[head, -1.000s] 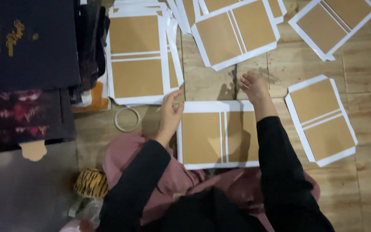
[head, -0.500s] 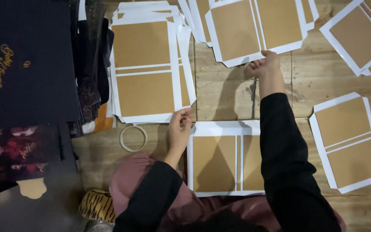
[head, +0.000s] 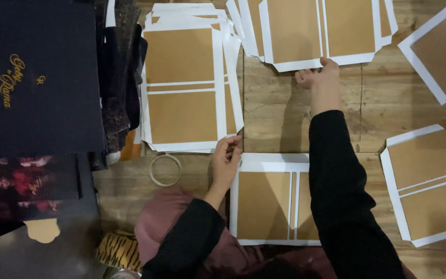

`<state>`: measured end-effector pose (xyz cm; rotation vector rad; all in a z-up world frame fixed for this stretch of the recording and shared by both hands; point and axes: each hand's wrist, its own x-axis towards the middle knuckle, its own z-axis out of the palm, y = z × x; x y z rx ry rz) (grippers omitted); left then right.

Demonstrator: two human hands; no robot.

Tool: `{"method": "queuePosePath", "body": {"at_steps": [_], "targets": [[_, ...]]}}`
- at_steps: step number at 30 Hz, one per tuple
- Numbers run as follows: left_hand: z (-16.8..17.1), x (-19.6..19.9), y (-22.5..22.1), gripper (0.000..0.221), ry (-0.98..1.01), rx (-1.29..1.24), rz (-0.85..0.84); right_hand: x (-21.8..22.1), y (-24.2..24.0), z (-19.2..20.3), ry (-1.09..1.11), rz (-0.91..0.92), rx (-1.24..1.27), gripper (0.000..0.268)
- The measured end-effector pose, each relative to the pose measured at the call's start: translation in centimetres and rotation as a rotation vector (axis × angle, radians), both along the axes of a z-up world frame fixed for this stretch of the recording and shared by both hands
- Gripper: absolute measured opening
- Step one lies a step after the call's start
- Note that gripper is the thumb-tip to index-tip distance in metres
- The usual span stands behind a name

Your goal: Applying double-sided tape to paper templates and organizing them into stacks on the floor.

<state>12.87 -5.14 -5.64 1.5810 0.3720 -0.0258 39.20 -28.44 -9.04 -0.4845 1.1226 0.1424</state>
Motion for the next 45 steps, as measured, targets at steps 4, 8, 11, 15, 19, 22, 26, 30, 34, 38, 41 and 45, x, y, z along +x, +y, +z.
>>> {"method": "queuePosePath", "body": {"at_steps": [4,8,11,15,19,22,26,30,34,38,41,45], "targets": [[-1.1,-0.2,0.0,0.027,-0.024,-0.029,0.014,1.0,0.4,-0.9,0.027,-0.023,0.069,0.059],[-1.1,0.0,-0.1,0.024,-0.028,0.0,0.022,-0.1,4.8,6.1,0.07,-0.046,-0.001,0.067],[-0.7,0.2,-0.1,0.023,-0.034,-0.022,0.046,0.6,4.7,5.1,0.081,-0.118,-0.047,0.069],[1.1,0.5,0.2,0.026,-0.068,-0.021,0.008,1.6,4.8,4.8,0.064,-0.146,-0.178,0.057],[0.8,0.5,0.2,0.026,-0.068,-0.052,0.009,2.7,4.4,3.7,-0.032,-0.091,-0.145,0.074],[0.3,0.5,0.1,0.03,-0.091,-0.087,0.022,2.2,-0.2,-5.4,-0.398,0.573,-0.789,0.056],[0.5,0.2,0.0,0.027,-0.07,-0.09,0.005,1.4,5.4,3.7,-0.078,-0.181,-0.099,0.058],[0.1,0.4,0.0,0.027,-0.065,-0.122,0.012,2.0,5.8,4.4,-0.179,-0.11,-0.063,0.046],[0.1,0.5,0.1,0.026,-0.056,-0.121,-0.004,2.4,7.0,5.5,-0.177,-0.057,-0.189,0.057],[-0.1,0.5,0.1,0.026,-0.043,-0.111,0.011,2.5,7.5,6.0,-0.169,-0.172,-0.059,0.047],[-0.5,0.5,-0.1,0.026,-0.048,-0.14,0.015,2.8,7.1,4.6,-0.123,-0.178,-0.159,0.039],[0.4,0.6,0.1,0.027,-0.017,-0.218,0.026,2.1,6.4,2.2,-0.275,0.1,-0.354,0.028]]}}
